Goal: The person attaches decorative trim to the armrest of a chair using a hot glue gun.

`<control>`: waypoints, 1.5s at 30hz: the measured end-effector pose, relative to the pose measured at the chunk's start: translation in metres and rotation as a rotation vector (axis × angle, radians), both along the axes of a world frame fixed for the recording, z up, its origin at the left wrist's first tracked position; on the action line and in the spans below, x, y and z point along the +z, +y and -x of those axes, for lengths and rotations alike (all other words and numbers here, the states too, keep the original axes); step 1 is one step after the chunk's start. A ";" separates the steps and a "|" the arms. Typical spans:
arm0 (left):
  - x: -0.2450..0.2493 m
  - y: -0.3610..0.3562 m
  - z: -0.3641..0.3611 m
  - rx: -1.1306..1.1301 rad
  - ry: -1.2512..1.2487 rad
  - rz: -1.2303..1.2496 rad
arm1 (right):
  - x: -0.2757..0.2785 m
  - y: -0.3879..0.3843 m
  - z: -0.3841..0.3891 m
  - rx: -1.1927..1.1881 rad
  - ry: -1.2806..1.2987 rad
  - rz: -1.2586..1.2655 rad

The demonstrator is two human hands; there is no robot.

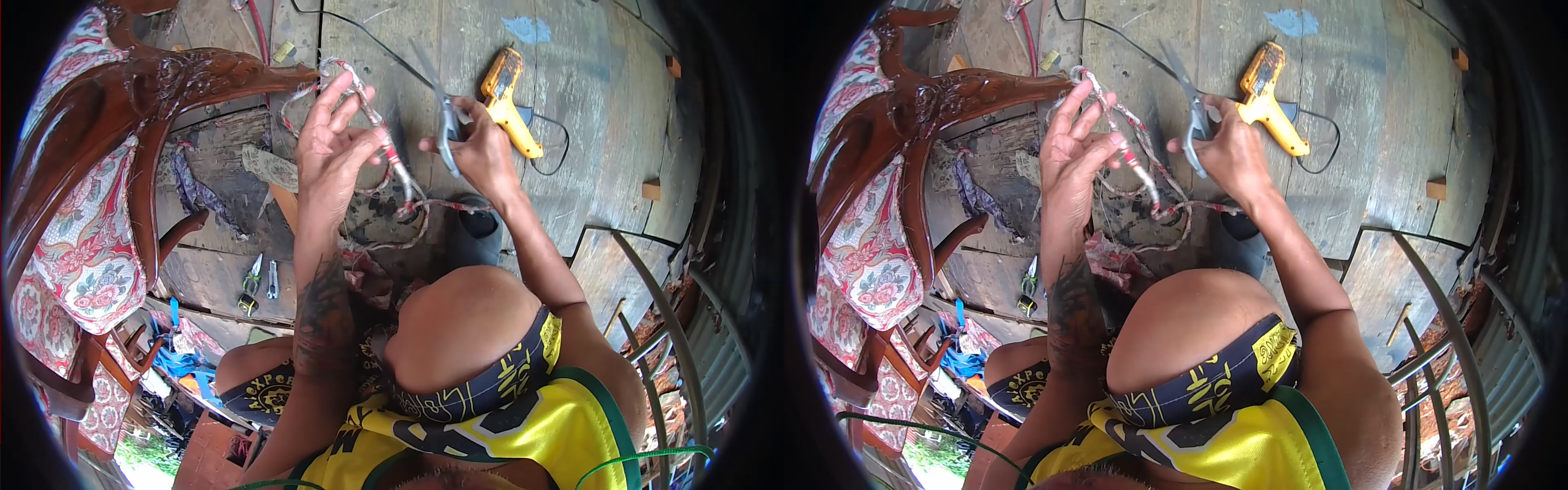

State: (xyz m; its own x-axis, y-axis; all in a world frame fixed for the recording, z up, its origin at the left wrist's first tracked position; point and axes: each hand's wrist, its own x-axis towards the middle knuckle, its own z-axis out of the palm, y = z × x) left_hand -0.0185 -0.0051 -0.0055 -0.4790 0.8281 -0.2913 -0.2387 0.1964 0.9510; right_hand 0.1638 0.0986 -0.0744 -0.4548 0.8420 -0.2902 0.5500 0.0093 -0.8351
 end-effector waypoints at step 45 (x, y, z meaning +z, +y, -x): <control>0.107 -0.068 -0.002 -0.455 -0.275 -0.003 | 0.141 0.034 0.098 0.067 1.227 1.085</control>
State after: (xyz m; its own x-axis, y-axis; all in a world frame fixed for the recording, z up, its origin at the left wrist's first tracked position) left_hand -0.0168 -0.0727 0.1015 0.0225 0.9355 -0.3527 -0.3708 0.3354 0.8660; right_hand 0.0655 0.1330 0.0664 -0.8700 0.4676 -0.1563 -0.3850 -0.8424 -0.3771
